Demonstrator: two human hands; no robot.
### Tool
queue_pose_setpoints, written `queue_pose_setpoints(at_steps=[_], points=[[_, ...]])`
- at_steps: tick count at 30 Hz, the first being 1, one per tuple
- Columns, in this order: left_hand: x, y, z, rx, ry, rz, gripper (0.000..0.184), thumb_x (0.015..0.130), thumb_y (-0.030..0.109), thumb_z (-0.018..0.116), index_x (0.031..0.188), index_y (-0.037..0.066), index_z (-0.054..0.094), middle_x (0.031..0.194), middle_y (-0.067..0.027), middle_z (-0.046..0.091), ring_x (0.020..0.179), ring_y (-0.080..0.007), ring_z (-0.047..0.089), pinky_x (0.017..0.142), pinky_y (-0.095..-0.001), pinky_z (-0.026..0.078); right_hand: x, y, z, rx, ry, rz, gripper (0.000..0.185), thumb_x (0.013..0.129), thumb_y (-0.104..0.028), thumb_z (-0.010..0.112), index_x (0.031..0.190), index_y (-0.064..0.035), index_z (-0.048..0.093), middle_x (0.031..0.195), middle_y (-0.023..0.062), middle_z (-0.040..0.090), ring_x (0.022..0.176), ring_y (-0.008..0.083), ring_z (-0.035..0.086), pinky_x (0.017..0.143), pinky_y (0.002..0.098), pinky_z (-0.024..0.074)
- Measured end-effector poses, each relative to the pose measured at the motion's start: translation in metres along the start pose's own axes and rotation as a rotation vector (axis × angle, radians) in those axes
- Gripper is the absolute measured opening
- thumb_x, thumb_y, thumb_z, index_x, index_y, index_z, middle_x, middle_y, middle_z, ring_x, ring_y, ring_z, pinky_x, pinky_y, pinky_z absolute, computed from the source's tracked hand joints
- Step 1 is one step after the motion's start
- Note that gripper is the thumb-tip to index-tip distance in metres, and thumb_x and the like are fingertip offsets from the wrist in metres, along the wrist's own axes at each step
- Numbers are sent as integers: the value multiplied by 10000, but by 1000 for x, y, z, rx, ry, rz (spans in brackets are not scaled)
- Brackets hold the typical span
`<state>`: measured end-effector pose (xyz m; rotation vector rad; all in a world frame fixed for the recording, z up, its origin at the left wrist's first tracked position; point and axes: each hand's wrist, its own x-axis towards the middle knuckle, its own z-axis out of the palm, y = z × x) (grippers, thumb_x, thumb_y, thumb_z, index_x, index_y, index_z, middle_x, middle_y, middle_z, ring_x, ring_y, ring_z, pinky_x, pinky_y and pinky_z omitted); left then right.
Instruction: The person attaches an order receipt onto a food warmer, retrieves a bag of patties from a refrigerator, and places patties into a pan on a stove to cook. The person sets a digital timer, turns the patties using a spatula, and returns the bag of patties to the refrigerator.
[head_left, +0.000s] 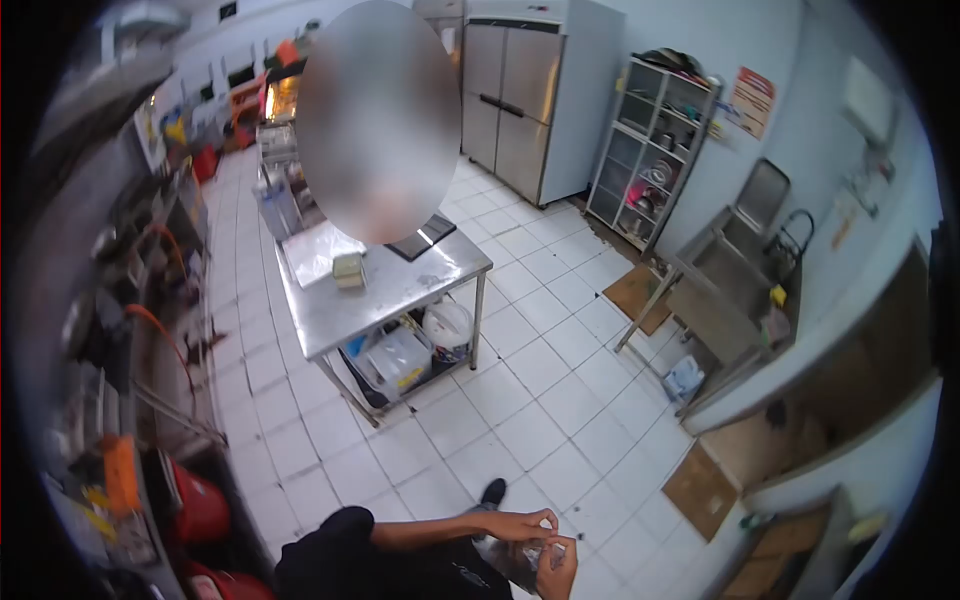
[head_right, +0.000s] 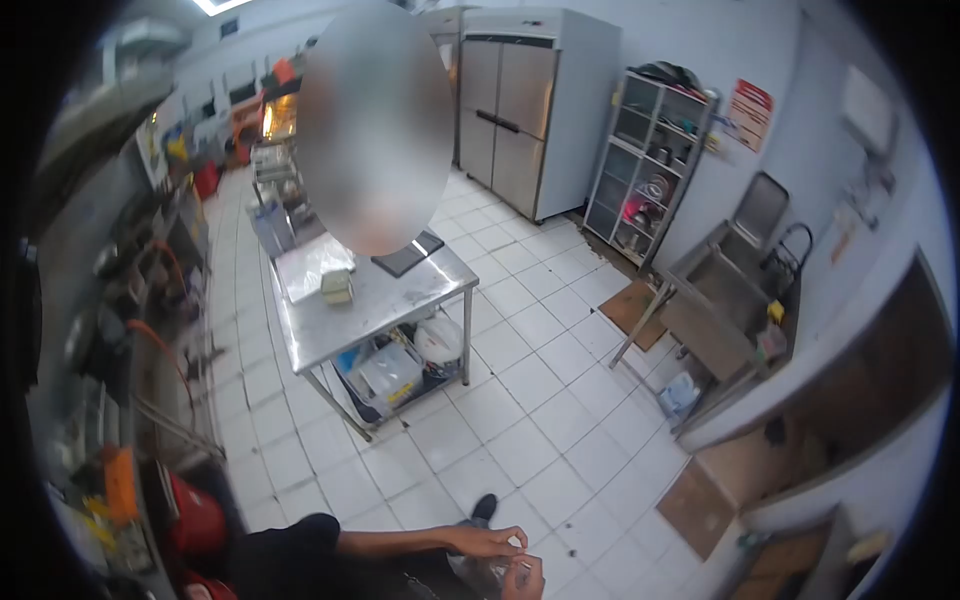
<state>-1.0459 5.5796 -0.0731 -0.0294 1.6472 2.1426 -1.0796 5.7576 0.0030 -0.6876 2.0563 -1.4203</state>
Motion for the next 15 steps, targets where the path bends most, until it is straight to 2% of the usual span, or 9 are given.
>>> queue_pose_setpoints(at_steps=[3, 4, 5, 7, 8, 10, 13, 14, 15], points=[[46, 56, -50, 159, -39, 272, 388, 987, 323, 464, 1246, 61, 339, 852, -80, 538, 750, -198, 550, 705, -340, 459, 79, 4, -25, -132, 129, -200, 182, 958, -196, 506, 1036, -33, 522, 900, 85, 545, 786, 167, 508, 730, 306, 461], [65, 66, -69, 302, 13, 424, 357, 964, 288, 484, 1210, 54, 374, 914, -114, 522, 808, -232, 552, 746, -359, 449, 106, 3, -29, 86, 227, 102, 161, 950, -200, 502, 985, -43, 515, 852, 68, 502, 747, 157, 478, 682, 299, 448], [84, 77, -87, 448, 91, 569, 326, 941, 253, 504, 1175, 47, 409, 975, -148, 506, 866, -266, 553, 786, -378, 439, 131, -1, -41, -129, 200, -172, 175, 958, -225, 488, 942, -51, 496, 817, 51, 466, 698, 145, 444, 625, 290, 429], [80, 157, -99, 483, 71, 382, 315, 905, 253, 563, 1120, 39, 480, 1135, -180, 452, 1066, -306, 503, 907, -413, 397, 172, -23, -54, -78, 277, -228, 209, 970, -262, 488, 913, -61, 475, 802, 42, 451, 682, 141, 431, 595, 277, 414], [94, 163, -113, 465, 85, 380, 315, 905, 253, 563, 1120, 39, 480, 1135, -180, 452, 1066, -306, 503, 907, -413, 397, 197, -21, -62, -157, 312, -224, 228, 976, -280, 489, 912, -61, 472, 804, 44, 455, 683, 140, 432, 584, 278, 411], [124, 169, -152, 787, 260, 789, 329, 889, 249, 610, 1128, 45, 515, 1257, -160, 427, 1171, -308, 458, 1015, -430, 356, 255, -4, -75, -134, 344, -154, 247, 978, -302, 509, 945, -58, 480, 823, 52, 479, 706, 140, 447, 581, 275, 418], [150, 179, -217, 807, 355, 823, 508, 865, 318, 647, 1257, 49, 466, 1320, -155, 421, 1258, -316, 390, 1077, -450, 286, 339, -31, -79, -26, 335, -43, 260, 980, -309, 499, 993, -50, 486, 853, 62, 499, 740, 152, 470, 601, 288, 446], [159, 182, -240, 742, 332, 788, 557, 881, 326, 638, 1316, 45, 432, 1372, -157, 405, 1292, -310, 376, 1104, -468, 250, 371, -1, -93, -378, 294, -210, 268, 982, -314, 495, 1031, -51, 488, 874, 66, 502, 777, 172, 487, 649, 310, 473], [170, 182, -260, 733, 347, 776, 557, 881, 326, 638, 1316, 45, 432, 1372, -157, 405, 1292, -310, 376, 1104, -468, 250, 401, 2, -91, -378, 275, -204, 268, 982, -314, 495, 1031, -51, 488, 874, 66, 502, 777, 172, 487, 649, 310, 473]])
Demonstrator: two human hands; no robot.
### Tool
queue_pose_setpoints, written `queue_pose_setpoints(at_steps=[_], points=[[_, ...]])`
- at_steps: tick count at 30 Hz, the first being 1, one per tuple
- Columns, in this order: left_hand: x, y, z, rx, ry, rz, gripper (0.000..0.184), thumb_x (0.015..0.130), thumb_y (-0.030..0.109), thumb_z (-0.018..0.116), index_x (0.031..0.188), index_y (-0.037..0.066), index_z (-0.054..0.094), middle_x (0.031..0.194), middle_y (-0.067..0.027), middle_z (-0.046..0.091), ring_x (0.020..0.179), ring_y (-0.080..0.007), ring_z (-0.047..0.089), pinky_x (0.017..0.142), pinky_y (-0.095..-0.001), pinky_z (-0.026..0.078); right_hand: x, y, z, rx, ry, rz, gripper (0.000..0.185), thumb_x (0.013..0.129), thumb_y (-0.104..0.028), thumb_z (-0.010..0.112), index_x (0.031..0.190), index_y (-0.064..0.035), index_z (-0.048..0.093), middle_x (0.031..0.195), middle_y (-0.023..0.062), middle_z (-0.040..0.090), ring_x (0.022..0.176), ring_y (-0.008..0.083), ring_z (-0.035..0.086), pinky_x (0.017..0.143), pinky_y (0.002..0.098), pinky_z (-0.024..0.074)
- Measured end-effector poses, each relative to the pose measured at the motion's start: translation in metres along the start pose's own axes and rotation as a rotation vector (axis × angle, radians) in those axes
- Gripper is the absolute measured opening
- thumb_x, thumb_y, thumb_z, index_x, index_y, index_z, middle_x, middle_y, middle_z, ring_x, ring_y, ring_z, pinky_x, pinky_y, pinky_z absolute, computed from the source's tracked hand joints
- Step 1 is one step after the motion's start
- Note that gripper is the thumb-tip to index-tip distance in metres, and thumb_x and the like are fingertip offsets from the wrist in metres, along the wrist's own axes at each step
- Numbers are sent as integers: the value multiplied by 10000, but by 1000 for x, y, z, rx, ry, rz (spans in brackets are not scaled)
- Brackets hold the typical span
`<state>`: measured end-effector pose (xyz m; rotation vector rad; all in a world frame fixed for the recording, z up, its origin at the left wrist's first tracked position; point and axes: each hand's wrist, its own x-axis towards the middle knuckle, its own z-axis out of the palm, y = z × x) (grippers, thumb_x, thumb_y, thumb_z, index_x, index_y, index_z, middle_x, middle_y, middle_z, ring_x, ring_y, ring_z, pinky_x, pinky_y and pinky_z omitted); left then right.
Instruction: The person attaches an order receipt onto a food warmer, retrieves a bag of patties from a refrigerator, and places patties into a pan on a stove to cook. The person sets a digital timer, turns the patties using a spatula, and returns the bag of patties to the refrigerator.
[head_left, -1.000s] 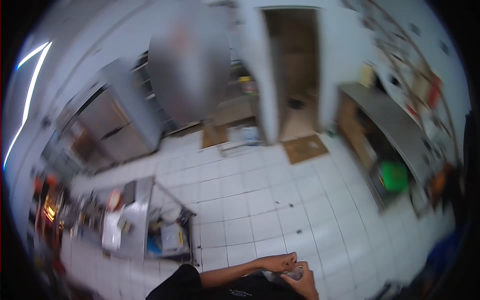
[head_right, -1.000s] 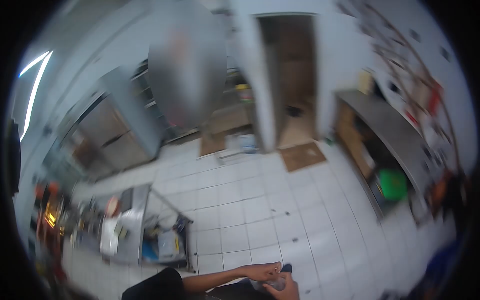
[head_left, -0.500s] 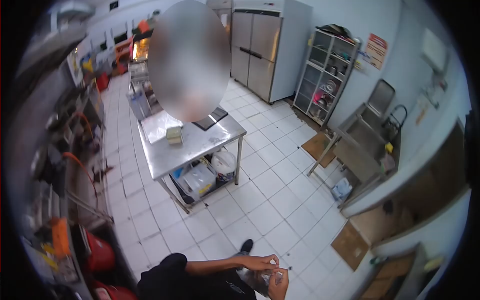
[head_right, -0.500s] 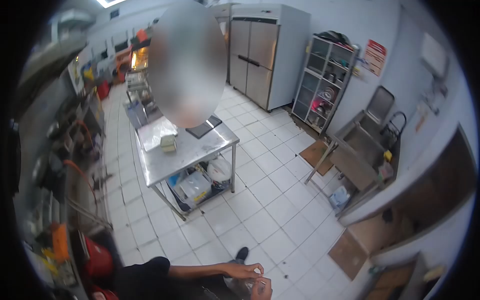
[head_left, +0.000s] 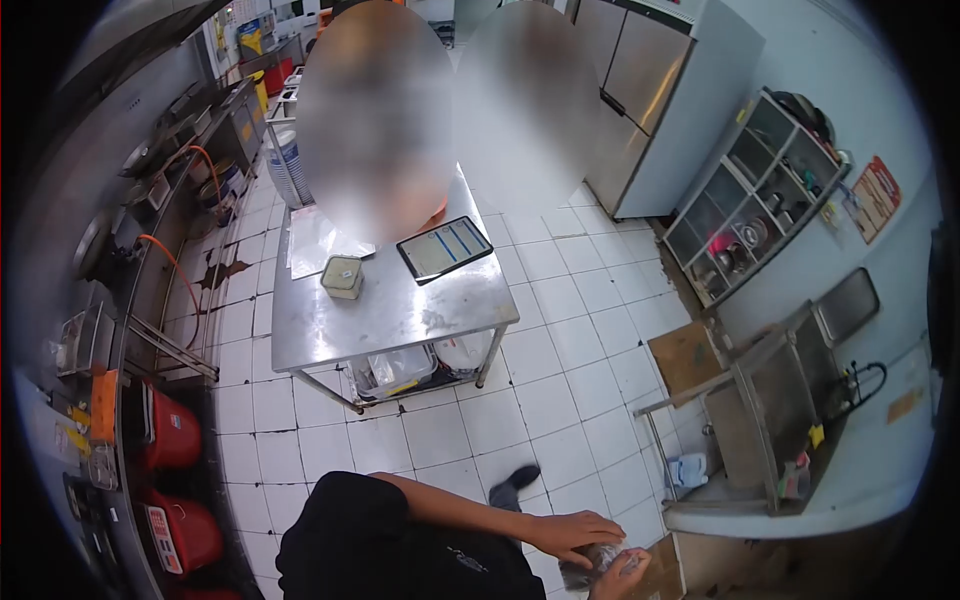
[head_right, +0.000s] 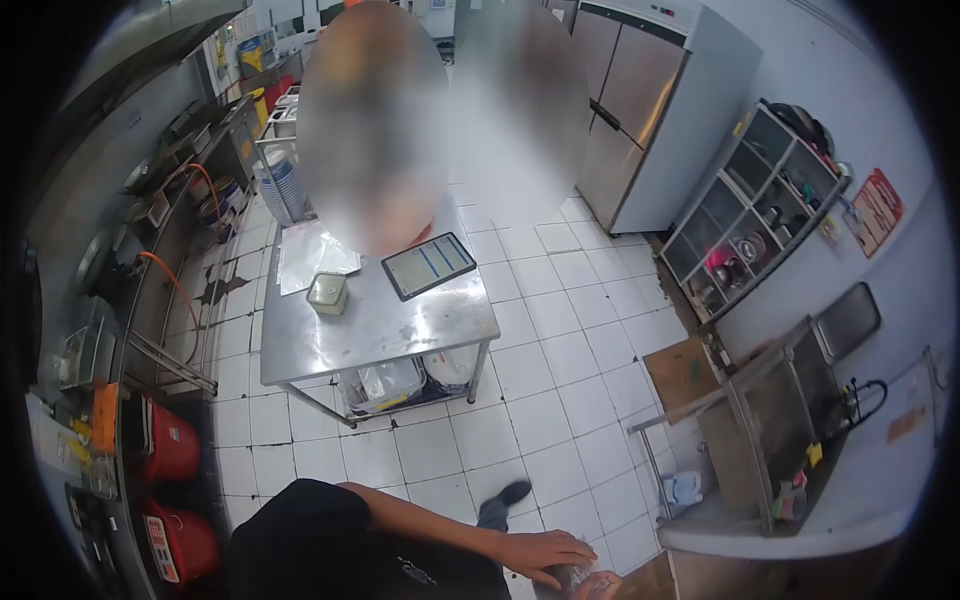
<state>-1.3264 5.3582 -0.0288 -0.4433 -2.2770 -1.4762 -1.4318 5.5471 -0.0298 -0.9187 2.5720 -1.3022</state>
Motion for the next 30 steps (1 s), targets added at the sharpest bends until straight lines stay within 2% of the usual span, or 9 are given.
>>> queue_pose_setpoints(at_steps=[6, 8, 14, 17, 20, 22, 23, 26, 30], points=[[61, -120, -104, 129, 67, -173, 450, 915, 258, 601, 1289, 41, 479, 1296, -112, 509, 1249, -258, 457, 1121, -466, 259, 190, -29, 85, 304, -301, -39, 266, 993, -287, 474, 1026, -25, 506, 897, 69, 521, 795, 149, 490, 642, 295, 452], [76, -158, -150, 162, 181, -187, 375, 913, 189, 598, 1249, 44, 516, 1231, -104, 555, 1208, -250, 493, 1124, -470, 261, 266, -54, 132, 336, -233, -137, 191, 868, -84, 657, 961, -28, 499, 796, 53, 564, 668, 107, 519, 600, 263, 443], [115, -235, -291, 261, 745, -394, 264, 903, 137, 587, 1151, 50, 575, 1134, -91, 601, 1175, -266, 510, 1120, -469, 263, 452, -202, 231, 329, -587, -180, 181, 883, -122, 634, 976, -13, 523, 753, 88, 587, 680, 156, 553, 669, 315, 469], [135, -285, -363, 343, 996, -435, 101, 914, 159, 556, 917, 60, 577, 859, -87, 555, 903, -288, 537, 937, -445, 356, 533, -239, 291, 243, -740, -158, 230, 876, -102, 640, 1029, -49, 478, 761, 35, 501, 652, 129, 477, 603, 288, 419], [152, -343, -432, 423, 1122, -609, 97, 902, 125, 523, 898, 35, 557, 834, -92, 527, 871, -276, 517, 839, -400, 361, 600, -247, 364, 88, -741, -168, 471, 858, -152, 671, 1249, -45, 431, 898, 133, 552, 775, 212, 550, 741, 339, 466], [166, -373, -485, 413, 1122, -661, 95, 891, 120, 520, 907, 46, 576, 832, -90, 544, 863, -274, 529, 816, -401, 369, 641, -276, 402, 15, -521, -600, 776, 809, -224, 720, 1419, -6, 292, 1187, 262, 496, 1056, 370, 515, 964, 434, 396], [175, -386, -510, 394, 1121, -667, 105, 894, 128, 519, 907, 51, 589, 825, -86, 554, 861, -274, 535, 820, -402, 374, 664, -289, 405, 8, -710, -315, 900, 796, -233, 727, 1476, 11, 190, 1412, 284, 303, 1292, 435, 326, 1099, 465, 260], [202, -422, -592, 382, 1163, -659, 134, 903, 154, 518, 901, 61, 613, 814, -75, 576, 859, -272, 543, 832, -400, 381, 727, -296, 444, -92, -400, -681, 907, 796, -232, 724, 1476, 13, 176, 1404, 289, 308, 1292, 428, 335, 1090, 463, 279], [211, -473, -713, 301, 1119, -703, 218, 938, 254, 498, 931, 96, 648, 917, -47, 644, 930, -257, 573, 905, -397, 369, 794, -341, 500, -113, -584, -699, 872, 750, -147, 713, 1442, 52, 223, 1447, 296, 263, 1349, 452, 263, 1121, 508, 220]])
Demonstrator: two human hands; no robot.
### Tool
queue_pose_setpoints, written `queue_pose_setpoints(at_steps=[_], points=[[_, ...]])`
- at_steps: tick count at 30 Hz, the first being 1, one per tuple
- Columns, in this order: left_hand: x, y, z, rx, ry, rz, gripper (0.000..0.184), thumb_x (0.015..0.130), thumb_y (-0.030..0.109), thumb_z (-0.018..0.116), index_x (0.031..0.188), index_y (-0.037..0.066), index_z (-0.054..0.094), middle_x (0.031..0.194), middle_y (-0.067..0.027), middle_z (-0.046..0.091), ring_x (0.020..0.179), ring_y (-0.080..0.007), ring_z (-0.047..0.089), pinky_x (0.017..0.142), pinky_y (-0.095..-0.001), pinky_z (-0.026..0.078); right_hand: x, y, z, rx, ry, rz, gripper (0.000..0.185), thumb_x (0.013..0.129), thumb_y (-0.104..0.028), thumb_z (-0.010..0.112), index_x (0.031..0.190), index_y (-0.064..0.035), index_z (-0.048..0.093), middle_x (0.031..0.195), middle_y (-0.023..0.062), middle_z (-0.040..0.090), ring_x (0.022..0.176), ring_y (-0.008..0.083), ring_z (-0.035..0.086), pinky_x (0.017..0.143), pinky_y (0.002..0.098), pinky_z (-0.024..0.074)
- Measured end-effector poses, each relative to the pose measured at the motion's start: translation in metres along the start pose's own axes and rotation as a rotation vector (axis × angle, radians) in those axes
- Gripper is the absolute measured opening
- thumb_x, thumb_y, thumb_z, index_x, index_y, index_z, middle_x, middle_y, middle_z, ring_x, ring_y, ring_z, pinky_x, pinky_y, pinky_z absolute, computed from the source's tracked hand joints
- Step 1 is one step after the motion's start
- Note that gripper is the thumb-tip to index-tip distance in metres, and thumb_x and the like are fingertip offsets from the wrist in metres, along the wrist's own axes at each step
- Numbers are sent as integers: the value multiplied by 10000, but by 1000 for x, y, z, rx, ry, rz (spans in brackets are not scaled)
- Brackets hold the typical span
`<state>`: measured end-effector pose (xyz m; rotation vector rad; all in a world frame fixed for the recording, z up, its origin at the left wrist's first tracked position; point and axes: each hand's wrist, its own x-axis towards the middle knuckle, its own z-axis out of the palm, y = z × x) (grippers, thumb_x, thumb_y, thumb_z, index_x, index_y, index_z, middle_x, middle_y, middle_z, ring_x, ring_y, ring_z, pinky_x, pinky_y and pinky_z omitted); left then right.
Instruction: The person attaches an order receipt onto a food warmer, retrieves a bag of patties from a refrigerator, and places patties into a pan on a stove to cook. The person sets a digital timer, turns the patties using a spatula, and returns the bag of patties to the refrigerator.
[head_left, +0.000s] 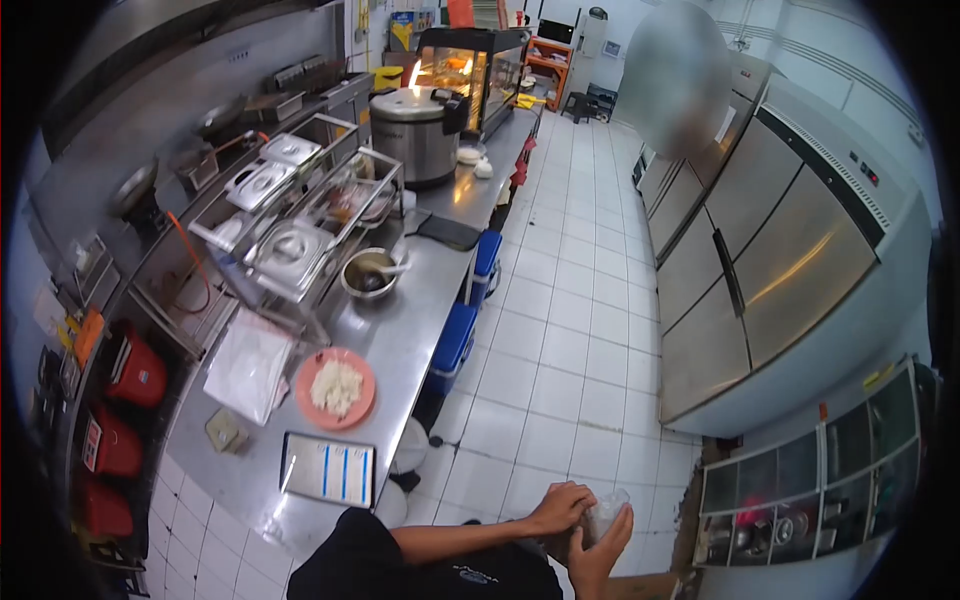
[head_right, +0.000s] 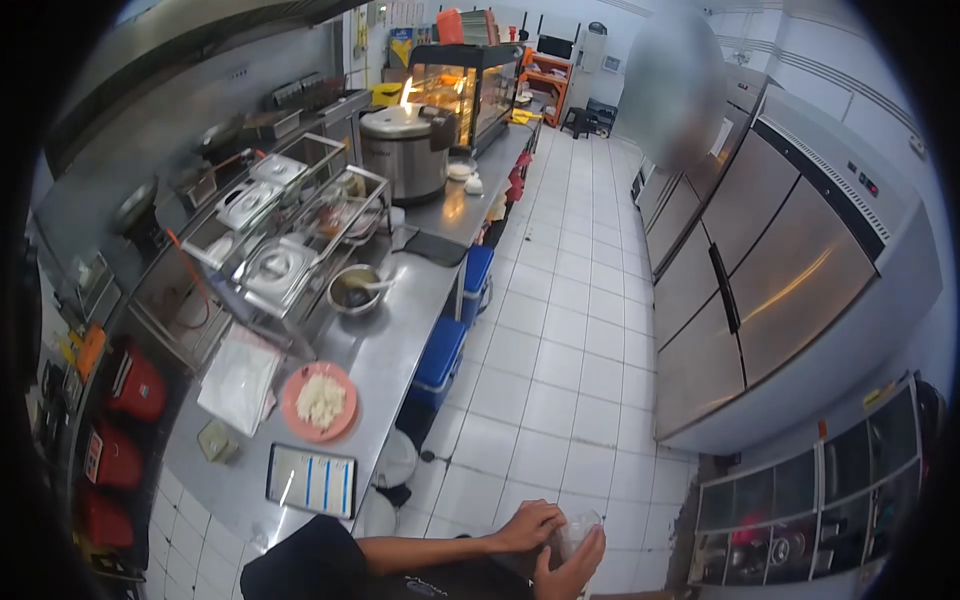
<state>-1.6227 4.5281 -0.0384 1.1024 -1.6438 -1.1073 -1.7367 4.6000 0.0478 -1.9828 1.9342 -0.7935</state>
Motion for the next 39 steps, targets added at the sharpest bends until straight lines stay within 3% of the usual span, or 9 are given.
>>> queue_pose_setpoints(at_steps=[4, 9, 12, 15, 21, 26, 29, 37, 39], points=[[118, -23, -25, 69, -5, -14, 218, 938, 261, 509, 912, 94, 647, 851, -45, 624, 903, -243, 564, 897, -388, 366, 127, 30, 34, 46, -93, -83, 839, 756, -169, 714, 1414, 81, 258, 1414, 318, 337, 1312, 470, 340, 1111, 485, 258], [255, -62, -57, 148, 70, 34, 167, 930, 218, 531, 888, 93, 633, 818, -30, 593, 887, -232, 549, 900, -389, 343, 293, 66, 82, 327, -191, -68, 255, 918, -155, 546, 1074, 46, 537, 1002, 239, 569, 1005, 415, 518, 848, 458, 414], [328, -77, -103, 192, 159, 23, 165, 926, 211, 532, 880, 92, 636, 853, -31, 595, 905, -228, 547, 907, -394, 339, 392, 85, 135, 385, -228, -231, 333, 895, -202, 592, 1129, 34, 565, 1081, 229, 542, 1010, 396, 503, 885, 461, 411], [402, -94, -142, 203, 273, -4, 164, 932, 199, 524, 874, 94, 636, 888, -33, 587, 936, -235, 538, 902, -404, 337, 498, 61, 161, 459, -141, -391, 193, 917, -163, 549, 935, 22, 598, 955, 186, 581, 924, 383, 525, 823, 450, 427], [573, -158, -210, 277, 573, 44, 169, 916, 214, 543, 920, 86, 652, 968, -58, 625, 979, -247, 562, 923, -404, 344, 698, 50, 241, 523, -252, -354, 148, 904, -112, 569, 811, -3, 605, 772, 146, 573, 767, 332, 526, 676, 395, 431], [723, -182, -280, 288, 320, -102, 172, 898, 200, 572, 939, 57, 657, 980, -109, 658, 954, -264, 613, 883, -401, 402, 848, 49, 273, 528, -293, -201, 137, 894, -102, 574, 806, 1, 592, 771, 146, 560, 755, 319, 522, 673, 392, 433], [815, -186, -311, -24, 230, -150, 237, 906, 227, 568, 848, 11, 647, 740, -176, 650, 693, -332, 653, 613, -404, 495, 924, 39, 274, 589, -278, -71, 184, 921, -122, 549, 800, 14, 577, 754, 141, 550, 714, 288, 518, 655, 382, 428], [1033, -281, -395, -6, 161, -43, 282, 936, 257, 567, 1099, 28, 578, 814, -143, 677, 743, -328, 664, 682, -381, 515, 1145, 62, 383, 788, -388, 68, 281, 993, -301, 483, 1076, -39, 542, 893, 82, 560, 800, 137, 510, 657, 266, 447], [1099, -291, -426, -126, 29, -173, 380, 939, 304, 571, 1190, 27, 504, 925, -148, 655, 873, -325, 642, 787, -383, 494, 1224, 37, 391, 585, -162, -132, 218, 936, -119, 519, 777, 28, 544, 720, 151, 534, 675, 286, 517, 631, 395, 422]])
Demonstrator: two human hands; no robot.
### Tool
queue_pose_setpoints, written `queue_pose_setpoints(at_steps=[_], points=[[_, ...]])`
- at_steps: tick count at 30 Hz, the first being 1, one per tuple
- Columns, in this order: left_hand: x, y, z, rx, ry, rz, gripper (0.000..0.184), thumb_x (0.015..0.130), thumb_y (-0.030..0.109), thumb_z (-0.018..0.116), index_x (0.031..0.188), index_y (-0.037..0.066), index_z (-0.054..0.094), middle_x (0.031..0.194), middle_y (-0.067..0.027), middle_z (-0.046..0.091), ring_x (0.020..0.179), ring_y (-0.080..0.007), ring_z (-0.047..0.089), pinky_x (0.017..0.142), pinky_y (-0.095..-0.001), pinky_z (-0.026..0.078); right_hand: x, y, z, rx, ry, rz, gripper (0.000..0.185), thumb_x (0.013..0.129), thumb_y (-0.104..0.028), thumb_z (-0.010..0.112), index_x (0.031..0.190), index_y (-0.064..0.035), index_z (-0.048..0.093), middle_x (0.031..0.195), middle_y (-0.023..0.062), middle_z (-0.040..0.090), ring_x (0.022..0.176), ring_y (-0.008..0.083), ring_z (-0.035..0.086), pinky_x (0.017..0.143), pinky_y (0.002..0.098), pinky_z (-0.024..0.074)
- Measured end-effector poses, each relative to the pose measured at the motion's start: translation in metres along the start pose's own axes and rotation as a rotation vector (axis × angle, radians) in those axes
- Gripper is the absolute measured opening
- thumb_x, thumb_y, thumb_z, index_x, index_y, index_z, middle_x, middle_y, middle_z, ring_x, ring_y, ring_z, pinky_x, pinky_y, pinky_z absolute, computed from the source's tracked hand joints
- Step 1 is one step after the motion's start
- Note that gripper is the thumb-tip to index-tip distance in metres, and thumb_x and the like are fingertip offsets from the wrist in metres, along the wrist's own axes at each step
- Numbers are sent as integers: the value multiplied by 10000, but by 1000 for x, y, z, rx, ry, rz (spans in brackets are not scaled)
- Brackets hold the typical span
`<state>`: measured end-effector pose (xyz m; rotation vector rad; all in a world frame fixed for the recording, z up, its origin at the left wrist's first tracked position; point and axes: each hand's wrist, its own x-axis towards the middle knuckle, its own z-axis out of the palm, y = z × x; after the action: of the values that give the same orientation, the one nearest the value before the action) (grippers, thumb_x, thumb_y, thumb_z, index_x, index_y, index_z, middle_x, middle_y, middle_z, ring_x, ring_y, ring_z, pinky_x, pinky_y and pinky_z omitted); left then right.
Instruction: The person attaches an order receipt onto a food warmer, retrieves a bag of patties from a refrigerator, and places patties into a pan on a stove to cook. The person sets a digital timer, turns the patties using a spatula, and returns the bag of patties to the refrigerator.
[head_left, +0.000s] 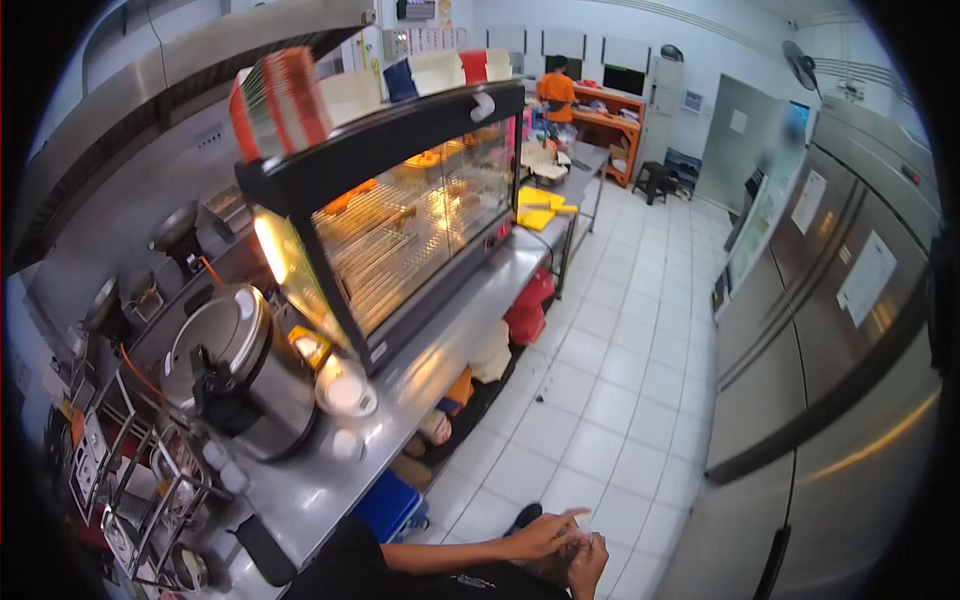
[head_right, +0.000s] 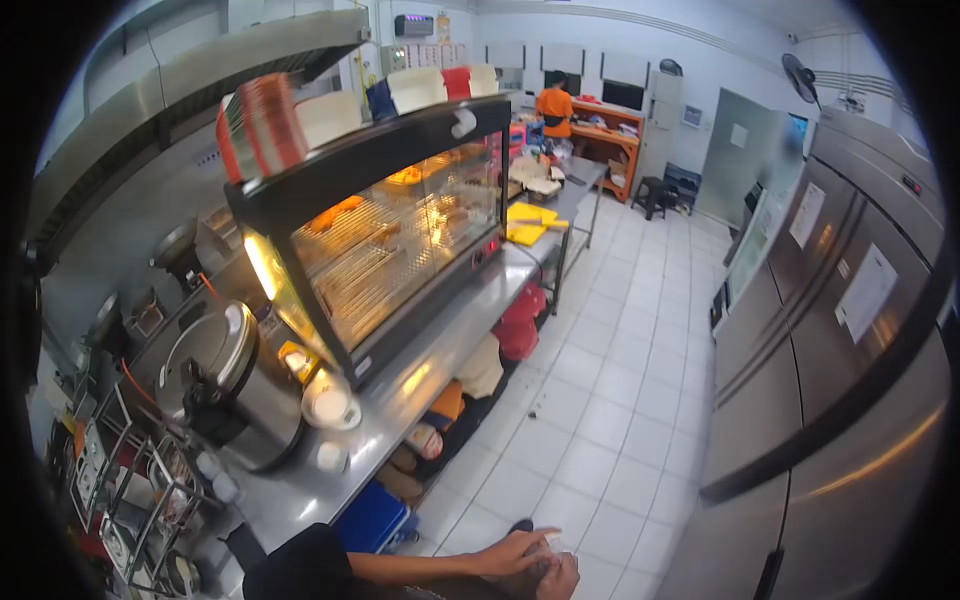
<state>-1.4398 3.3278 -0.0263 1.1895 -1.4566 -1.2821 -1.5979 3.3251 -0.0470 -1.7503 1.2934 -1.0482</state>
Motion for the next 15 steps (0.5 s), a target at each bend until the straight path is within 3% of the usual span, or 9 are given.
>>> queue_pose_setpoints(at_steps=[1, 3, 5, 7, 9, 11, 13, 15], points=[[31, 8, -21, 21, 12, -3, 380, 939, 304, 571, 1190, 27, 504, 925, -148, 655, 873, -325, 642, 787, -383, 494, 43, 1, 6, 22, -5, -10, 218, 936, -119, 519, 777, 28, 544, 720, 151, 534, 675, 286, 517, 631, 395, 422], [82, 21, -43, 380, 121, 292, 421, 935, 303, 574, 1223, 10, 488, 1009, -132, 619, 978, -314, 589, 885, -384, 434, 119, 6, 0, -24, -84, -110, 186, 910, -87, 517, 766, 31, 525, 724, 169, 525, 677, 324, 514, 632, 401, 417], [132, 9, -73, 425, 81, 249, 420, 924, 343, 581, 1186, 23, 504, 1050, -136, 578, 1020, -328, 545, 912, -407, 399, 196, -14, -1, -37, -161, -119, 147, 881, -61, 524, 767, 32, 520, 736, 182, 522, 713, 349, 510, 645, 399, 414], [188, 6, -98, 534, 150, 125, 411, 914, 381, 581, 1114, 27, 521, 973, -138, 570, 941, -340, 543, 866, -419, 409, 270, -16, 2, -80, -327, -311, 139, 880, -52, 527, 773, 35, 521, 754, 185, 516, 744, 349, 506, 656, 393, 411], [251, -2, -128, 510, 177, 187, 420, 892, 416, 604, 1049, 34, 528, 933, -146, 555, 888, -349, 535, 819, -409, 418, 338, 6, 12, -72, -351, -335, 130, 868, -34, 538, 767, 41, 506, 767, 181, 508, 755, 334, 502, 662, 382, 411], [311, -1, -157, 570, 41, 157, 439, 884, 428, 611, 1052, 31, 528, 956, -151, 565, 896, -343, 541, 793, -399, 426, 398, 14, 19, 82, -391, -200, 115, 860, -30, 547, 774, 37, 509, 771, 166, 506, 753, 327, 504, 666, 365, 414], [377, -15, -181, 583, 62, 198, 458, 874, 444, 616, 1034, 21, 544, 944, -156, 582, 867, -344, 551, 769, -406, 430, 464, 43, 27, 59, -399, -183, 92, 856, -27, 558, 789, 32, 536, 762, 135, 511, 727, 297, 515, 659, 350, 422], [446, -30, -203, 586, -132, 163, 423, 873, 428, 622, 1013, 32, 577, 918, -165, 611, 848, -349, 575, 768, -413, 437, 517, 65, 26, -73, -432, -160, 60, 854, -27, 571, 825, 20, 596, 770, 113, 533, 711, 266, 539, 657, 346, 439]])
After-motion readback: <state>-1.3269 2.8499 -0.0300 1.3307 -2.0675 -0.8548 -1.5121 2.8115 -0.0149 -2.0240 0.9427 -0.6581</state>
